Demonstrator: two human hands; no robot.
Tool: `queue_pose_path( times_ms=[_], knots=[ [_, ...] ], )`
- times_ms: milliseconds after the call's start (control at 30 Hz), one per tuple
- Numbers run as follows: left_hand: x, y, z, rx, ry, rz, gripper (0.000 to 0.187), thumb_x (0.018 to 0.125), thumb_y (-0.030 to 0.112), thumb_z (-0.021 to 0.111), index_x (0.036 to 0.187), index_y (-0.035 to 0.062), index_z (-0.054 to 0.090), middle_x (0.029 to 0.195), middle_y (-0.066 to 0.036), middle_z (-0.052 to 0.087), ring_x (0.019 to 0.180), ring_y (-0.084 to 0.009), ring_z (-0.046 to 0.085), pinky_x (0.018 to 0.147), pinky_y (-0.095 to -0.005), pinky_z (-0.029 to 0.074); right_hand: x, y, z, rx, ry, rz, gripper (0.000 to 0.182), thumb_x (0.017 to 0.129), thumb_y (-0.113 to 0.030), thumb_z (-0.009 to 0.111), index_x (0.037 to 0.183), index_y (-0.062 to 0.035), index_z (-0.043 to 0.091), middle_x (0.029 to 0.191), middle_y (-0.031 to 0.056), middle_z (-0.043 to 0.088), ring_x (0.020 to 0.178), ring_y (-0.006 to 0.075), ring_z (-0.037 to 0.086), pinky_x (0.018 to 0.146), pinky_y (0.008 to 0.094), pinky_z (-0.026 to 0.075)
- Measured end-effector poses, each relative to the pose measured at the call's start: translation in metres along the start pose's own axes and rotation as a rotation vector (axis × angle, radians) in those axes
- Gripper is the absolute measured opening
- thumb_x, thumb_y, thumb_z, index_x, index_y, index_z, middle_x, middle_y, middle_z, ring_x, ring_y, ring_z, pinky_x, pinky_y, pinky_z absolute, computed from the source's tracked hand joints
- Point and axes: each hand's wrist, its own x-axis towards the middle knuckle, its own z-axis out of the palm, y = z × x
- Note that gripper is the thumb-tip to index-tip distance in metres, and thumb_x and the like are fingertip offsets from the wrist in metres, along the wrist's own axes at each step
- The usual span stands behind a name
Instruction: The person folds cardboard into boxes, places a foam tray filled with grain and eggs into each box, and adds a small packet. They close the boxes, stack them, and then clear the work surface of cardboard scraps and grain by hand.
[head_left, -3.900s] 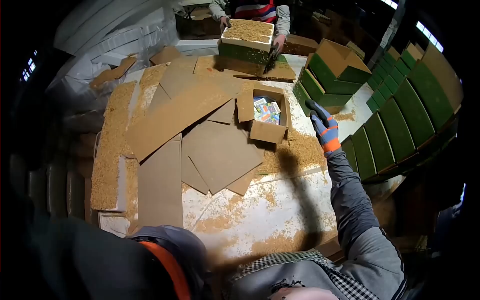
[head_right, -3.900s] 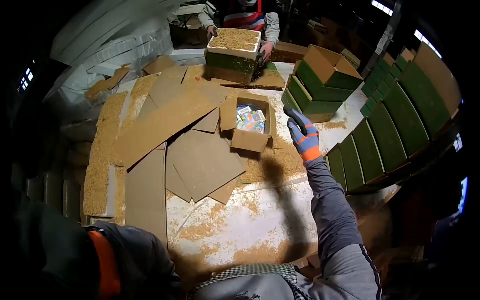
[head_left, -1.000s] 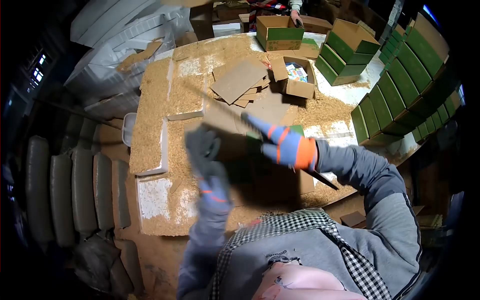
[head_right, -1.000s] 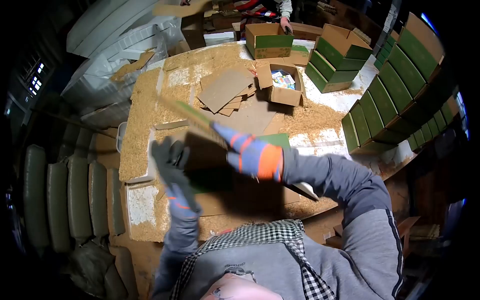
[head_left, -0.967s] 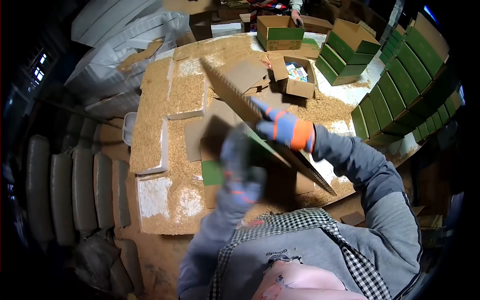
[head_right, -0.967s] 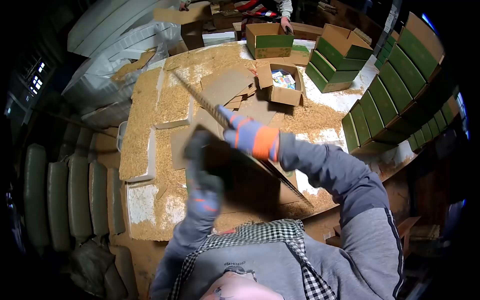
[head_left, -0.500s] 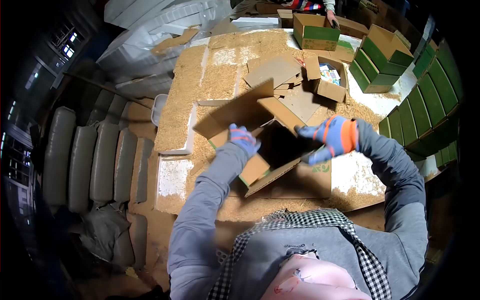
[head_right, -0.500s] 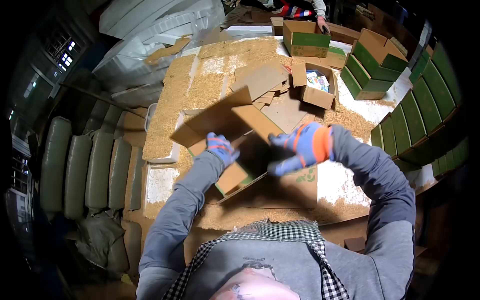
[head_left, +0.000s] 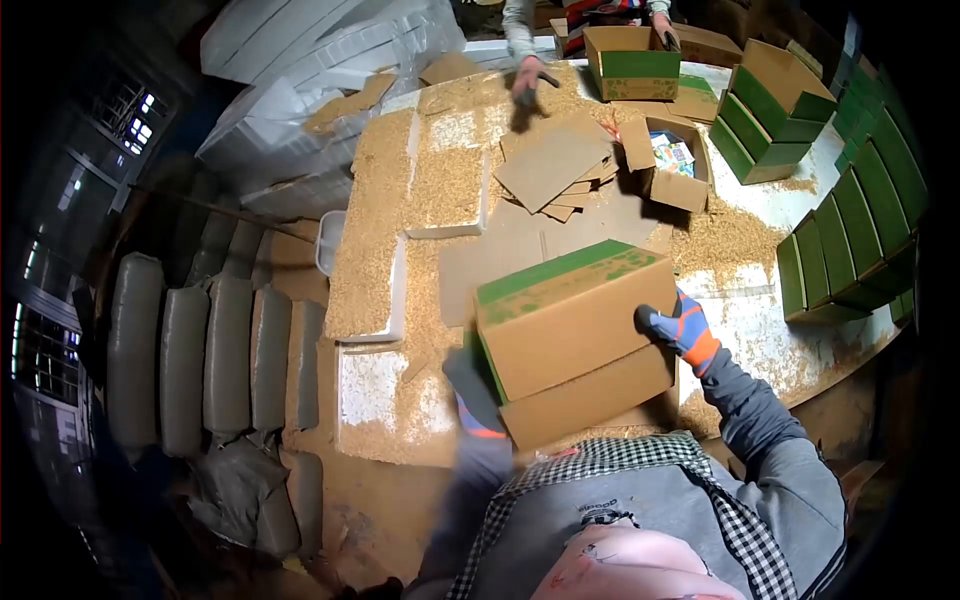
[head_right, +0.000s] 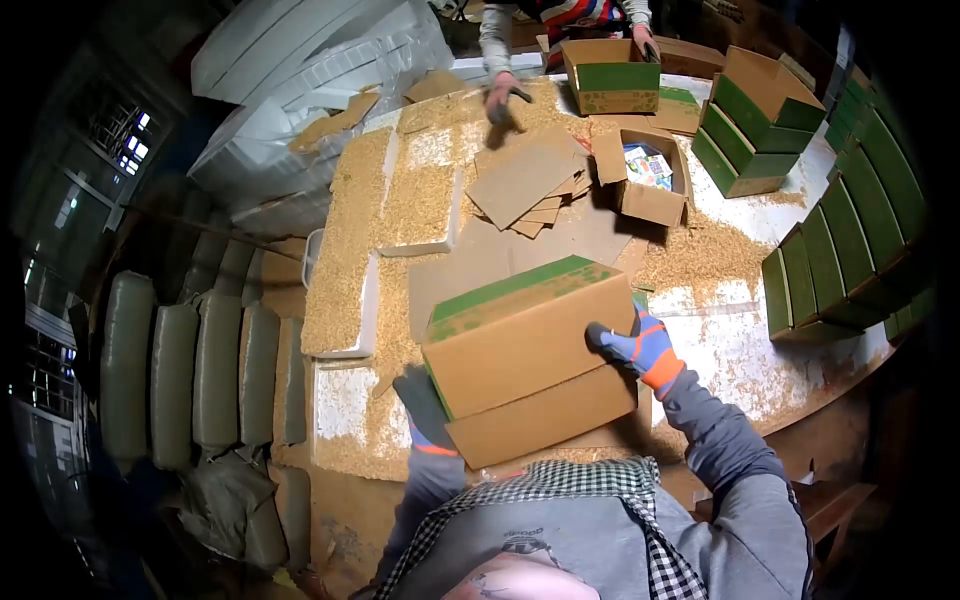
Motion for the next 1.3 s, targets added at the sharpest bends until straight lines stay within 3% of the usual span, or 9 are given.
queue_pose_path(
  times_ms=[67, 200, 267, 467, 567, 667, 800, 1000, 1300],
  knots=[
    [0.022, -0.024, 0.009, 1.196, -0.074, 0.145, 0.049, 0.096, 0.038, 0.031, 0.138, 0.0126, 0.03, 0.138, -0.017, 0.034, 0.133, -0.0305, 0.024, 0.11, -0.046, 0.013, -0.009, 0.025, -0.016, -0.071, -0.085, -0.358, 0.058, 0.075, -0.013, 0.068, 0.126, -0.0006, 0.044, 0.131, 0.0146, 0.044, 0.119, 0.0226, 0.044, 0.095, 0.034, 0.041],
    [0.021, -0.009, 0.036, 3.132, 0.002, 0.835, 0.061, 0.089, 0.012, 0.044, 0.142, 0.012, 0.016, 0.146, -0.014, 0.02, 0.137, -0.0272, 0.015, 0.112, -0.037, 0.014, 0.042, 0.062, -0.051, -1.797, -0.477, -0.677, 0.059, 0.073, -0.019, 0.067, 0.128, -0.0086, 0.047, 0.134, 0.0135, 0.044, 0.125, 0.0337, 0.038, 0.106, 0.0446, 0.028],
    [0.019, -0.011, 0.033, 3.586, 0.247, 1.097, 0.074, 0.08, -0.009, 0.035, 0.145, 0.0113, 0.008, 0.149, -0.014, 0.015, 0.138, -0.0246, 0.015, 0.11, -0.0308, 0.016, 0.116, 0.057, -0.054, -1.292, -0.205, -0.757, 0.057, 0.076, -0.014, 0.065, 0.13, -0.0112, 0.046, 0.132, 0.0122, 0.047, 0.124, 0.027, 0.042, 0.103, 0.0395, 0.032],
    [0.027, 0.009, 0.034, 2.994, 0.14, 1.234, 0.074, 0.08, -0.009, 0.036, 0.145, 0.006, 0.002, 0.147, -0.013, 0.021, 0.135, -0.0233, 0.022, 0.11, -0.0292, 0.016, 0.354, -0.042, 0.143, -0.101, -0.249, 0.157, 0.063, 0.084, -0.018, 0.064, 0.138, -0.0109, 0.034, 0.125, 0.011, 0.05, 0.104, 0.0191, 0.054, 0.083, 0.0291, 0.048],
    [0.026, 0.007, 0.037, 3.056, 0.272, 1.256, 0.071, 0.078, -0.01, 0.035, 0.143, 0.0011, 0.01, 0.146, -0.015, 0.023, 0.136, -0.0244, 0.021, 0.11, -0.0302, 0.015, 0.483, 0.022, 0.168, -1.091, -0.29, -0.108, 0.061, 0.09, -0.054, 0.039, 0.14, -0.0201, 0.032, 0.134, 0.0208, 0.041, 0.122, 0.0374, 0.041, 0.103, 0.0442, 0.03],
    [0.028, 0.003, 0.04, 3.003, 0.31, 1.258, 0.068, 0.077, -0.008, 0.035, 0.142, -0.0005, 0.017, 0.144, -0.016, 0.026, 0.136, -0.025, 0.022, 0.11, -0.0312, 0.016, 0.689, 0.186, 0.114, -2.13, -0.223, -0.97, 0.053, 0.094, -0.043, 0.036, 0.139, -0.0141, 0.034, 0.145, 0.0141, 0.026, 0.13, 0.0237, 0.033, 0.105, 0.0599, 0.014],
    [0.03, 0.0, 0.035, 3.023, 0.26, 1.225, 0.071, 0.08, -0.013, 0.036, 0.143, 0.0012, 0.008, 0.148, -0.014, 0.017, 0.137, -0.024, 0.016, 0.111, -0.0324, 0.012, 0.458, -0.003, 0.229, -0.156, 0.179, -0.022, 0.069, 0.082, -0.033, 0.064, 0.137, -0.0059, 0.032, 0.128, 0.0119, 0.048, 0.105, 0.0243, 0.051, 0.089, 0.033, 0.039],
    [0.025, 0.013, 0.039, 3.077, 0.15, 1.141, 0.075, 0.079, -0.008, 0.04, 0.144, 0.0029, 0.005, 0.149, -0.012, 0.015, 0.137, -0.0236, 0.017, 0.111, -0.0314, 0.013, 0.364, -0.086, 0.159, 0.319, -0.254, 0.272, 0.037, 0.082, -0.018, 0.065, 0.116, -0.0061, 0.054, 0.1, 0.0094, 0.063, 0.095, 0.0188, 0.059, 0.08, 0.0331, 0.049],
    [0.085, 0.073, 0.068, 2.288, 0.205, 0.724, 0.05, 0.092, 0.006, 0.045, 0.137, 0.0041, 0.025, 0.129, -0.007, 0.035, 0.115, -0.015, 0.037, 0.095, -0.0255, 0.032, 0.203, -0.199, -0.014, -0.756, -1.085, -0.729, 0.056, 0.094, -0.042, 0.038, 0.132, -0.0006, 0.042, 0.124, 0.0105, 0.051, 0.118, 0.0252, 0.045, 0.104, 0.0427, 0.028]
  ],
)
